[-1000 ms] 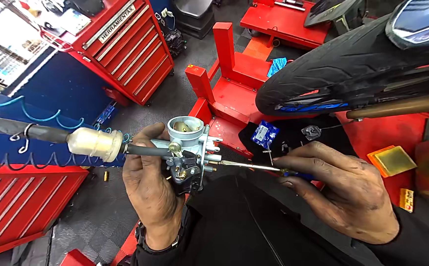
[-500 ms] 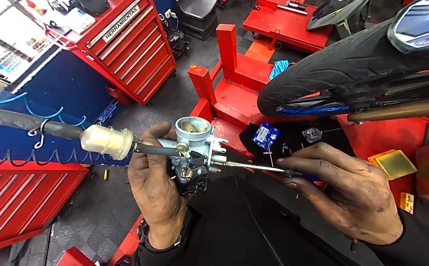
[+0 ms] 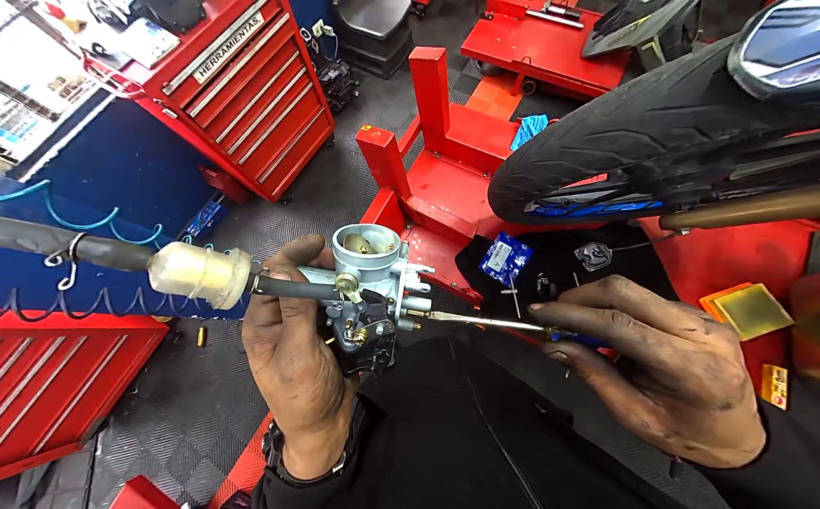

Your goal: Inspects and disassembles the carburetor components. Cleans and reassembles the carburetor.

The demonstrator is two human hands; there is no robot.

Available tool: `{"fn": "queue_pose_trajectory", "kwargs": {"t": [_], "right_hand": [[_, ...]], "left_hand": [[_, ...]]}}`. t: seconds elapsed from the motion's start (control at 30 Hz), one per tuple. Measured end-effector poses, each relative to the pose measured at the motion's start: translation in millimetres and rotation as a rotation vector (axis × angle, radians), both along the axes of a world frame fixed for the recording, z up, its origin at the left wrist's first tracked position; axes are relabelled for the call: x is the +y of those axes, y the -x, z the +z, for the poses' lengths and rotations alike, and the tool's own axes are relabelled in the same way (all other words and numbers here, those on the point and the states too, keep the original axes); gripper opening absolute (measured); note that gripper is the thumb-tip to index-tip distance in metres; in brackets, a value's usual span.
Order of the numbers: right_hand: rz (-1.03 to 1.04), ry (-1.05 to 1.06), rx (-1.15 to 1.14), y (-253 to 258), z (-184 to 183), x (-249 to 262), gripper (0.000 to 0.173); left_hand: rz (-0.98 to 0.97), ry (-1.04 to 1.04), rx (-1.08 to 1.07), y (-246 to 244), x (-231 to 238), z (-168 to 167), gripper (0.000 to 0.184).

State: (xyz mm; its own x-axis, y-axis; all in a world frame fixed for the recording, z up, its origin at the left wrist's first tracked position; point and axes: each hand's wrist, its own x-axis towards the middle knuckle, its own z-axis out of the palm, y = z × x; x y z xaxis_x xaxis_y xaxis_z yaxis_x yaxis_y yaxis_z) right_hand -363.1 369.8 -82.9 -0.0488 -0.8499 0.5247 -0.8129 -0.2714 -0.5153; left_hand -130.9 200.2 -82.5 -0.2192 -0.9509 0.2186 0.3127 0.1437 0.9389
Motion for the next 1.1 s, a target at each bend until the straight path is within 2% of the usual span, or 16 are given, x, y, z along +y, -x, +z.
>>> {"fn": "queue_pose_trajectory", "kwargs": {"t": [0.37, 0.43, 0.5, 0.57, 0.6, 0.67, 0.77, 0.87, 0.93, 0.97, 1.03, 1.07, 1.1], "right_hand": [[0.011, 0.02, 0.045, -1.1, -2.5, 1.1, 0.026], [0.059, -0.094, -0.094, -3.1, -3.3, 1.9, 0.031], [0.125, -0.315, -0.397, -5.7, -2.0, 2.6, 0.036], [0.161, -0.485, -0.637, -4.9, 1.4, 1.4, 0.035], [0.163, -0.512, -0.671, -3.7, 2.3, 1.0, 0.033], [0.14, -0.487, -0.546, -2.9, 2.9, -0.2, 0.03], [0.114, -0.282, -0.279, -4.2, -1.0, -2.5, 0.017], [0.069, -0.135, -0.098, -5.1, -4.5, -0.8, 0.021], [0.116, -0.29, -0.285, -4.3, -3.8, 0.1, 0.022], [0.176, -0.449, -0.521, -2.8, -2.9, -0.3, 0.024], [0.342, -0.805, -1.171, 1.6, -1.5, -4.8, 0.029], [0.414, -0.917, -1.395, 3.8, -3.1, -6.4, 0.031], [0.439, -0.96, -1.5, 4.1, -4.7, -6.9, 0.031]], "left_hand": [[-0.021, -0.026, 0.0, -0.8, 1.8, 0.3, 0.037], [-0.025, -0.036, -0.01, -0.8, 1.3, 0.7, 0.037], [-0.018, -0.031, -0.036, -0.9, -0.4, 1.1, 0.036], [-0.028, -0.013, -0.07, -2.6, -2.4, 0.4, 0.036], [-0.04, -0.009, -0.081, -3.9, -3.3, -0.3, 0.035], [-0.043, -0.006, -0.091, -5.0, -4.1, -1.1, 0.036], [-0.038, -0.014, -0.079, -5.2, -2.8, -0.3, 0.036], [-0.037, -0.042, -0.071, -3.9, -0.9, 0.7, 0.036], [-0.049, -0.054, -0.064, -4.6, -0.5, -0.7, 0.034], [-0.059, -0.054, -0.068, -5.2, -0.5, -1.3, 0.034], [-0.085, -0.061, -0.093, -6.7, -1.1, -1.7, 0.034], [-0.094, -0.069, -0.105, -7.3, -1.1, -1.3, 0.035], [-0.101, -0.072, -0.116, -7.9, -1.7, -0.6, 0.035]]}}
